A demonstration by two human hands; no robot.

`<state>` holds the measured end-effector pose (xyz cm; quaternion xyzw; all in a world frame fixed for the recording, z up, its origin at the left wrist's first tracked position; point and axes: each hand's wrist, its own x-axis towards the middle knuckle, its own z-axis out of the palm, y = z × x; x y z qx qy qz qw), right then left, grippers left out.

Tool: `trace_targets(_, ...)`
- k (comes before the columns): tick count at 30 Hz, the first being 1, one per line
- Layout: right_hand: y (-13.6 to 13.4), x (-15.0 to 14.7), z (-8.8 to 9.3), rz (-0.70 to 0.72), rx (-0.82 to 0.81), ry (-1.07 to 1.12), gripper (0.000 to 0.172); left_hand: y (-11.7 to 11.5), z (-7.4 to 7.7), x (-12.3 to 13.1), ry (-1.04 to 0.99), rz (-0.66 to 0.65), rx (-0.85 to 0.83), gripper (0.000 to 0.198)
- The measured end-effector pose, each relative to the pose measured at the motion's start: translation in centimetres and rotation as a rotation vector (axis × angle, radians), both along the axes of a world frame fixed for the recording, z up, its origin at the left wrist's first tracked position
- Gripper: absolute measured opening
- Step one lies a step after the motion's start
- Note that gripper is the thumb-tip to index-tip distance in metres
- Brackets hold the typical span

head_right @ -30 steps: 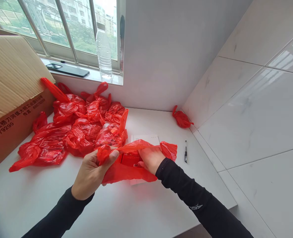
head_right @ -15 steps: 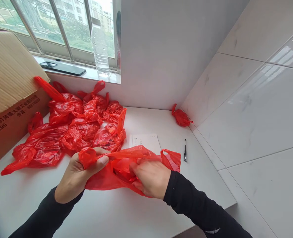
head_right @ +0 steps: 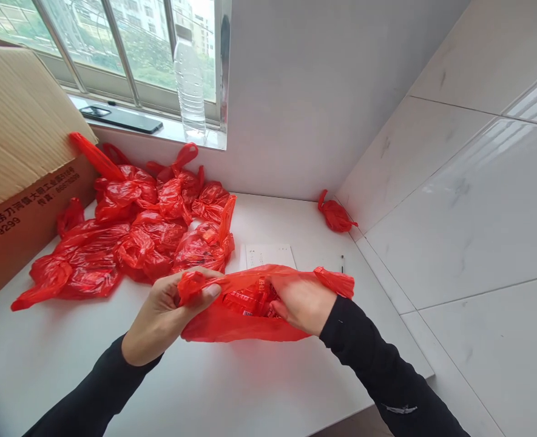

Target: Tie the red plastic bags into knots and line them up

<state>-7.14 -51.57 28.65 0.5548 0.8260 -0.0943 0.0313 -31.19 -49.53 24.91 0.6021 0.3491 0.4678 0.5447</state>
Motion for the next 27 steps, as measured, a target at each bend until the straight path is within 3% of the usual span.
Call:
trace_targets(5, -2.6, -0.2, 4.2, -0.030, 0.201, 0.116, 0.021, 0.2, -0.3, -0.6, -0.065, 0.027, 0.019, 0.039)
trace_targets(7, -3.9, 0.5, 5.6, -0.013, 0.386, 0.171, 0.023, 0.3, -0.3, -0.8, -0.037, 0.015, 0.067, 0.027)
trace_targets(9, -4.9, 2.2, 6.3, -0.036, 0.516, 0.101, 0.039, 0.4, -0.1, -0.9, -0.040, -0.006, 0.093, 0.020)
trace_targets(11, -5.4, 4.5, 6.4, -0.093, 0.466, -0.009, 0.053, 0.5, 0.6, -1.0, -0.081, -0.057, 0.098, 0.016)
trace_targets(14, -5.2, 7.3, 6.6, -0.280, 0.239, 0.060, 0.030, 1.0, 2.2, -1.2, -0.015, -0.099, 0.175, 0.016)
trace_targets(16, -4.3, 8.0, 7.1, -0.396, 0.145, 0.272, 0.022, 1.5, 3.5, -1.1, 0.167, 0.010, 0.311, 0.022)
trace_targets(19, -2.1, 7.0, 8.3, -0.414, 0.185, 0.666, 0.023, 2.5, 5.8, -0.6, 0.366, 0.322, 0.478, 0.023)
trace_targets(21, -0.6, 5.5, 8.8, -0.376, 0.248, 0.862, 0.023, 3.1, 6.9, 0.1, 0.272, 0.383, 0.417, 0.025)
trace_targets(24, 0.7, 2.5, 8.9, -0.254, 0.245, 1.050, 0.024, 3.6, 7.5, 1.4, -0.042, 0.200, 0.116, 0.030)
trace_targets(27, 1.0, -0.6, 8.3, -0.150, 0.211, 1.113, 0.019, 4.1, 6.6, 2.9, -0.228, -0.004, -0.197, 0.028)
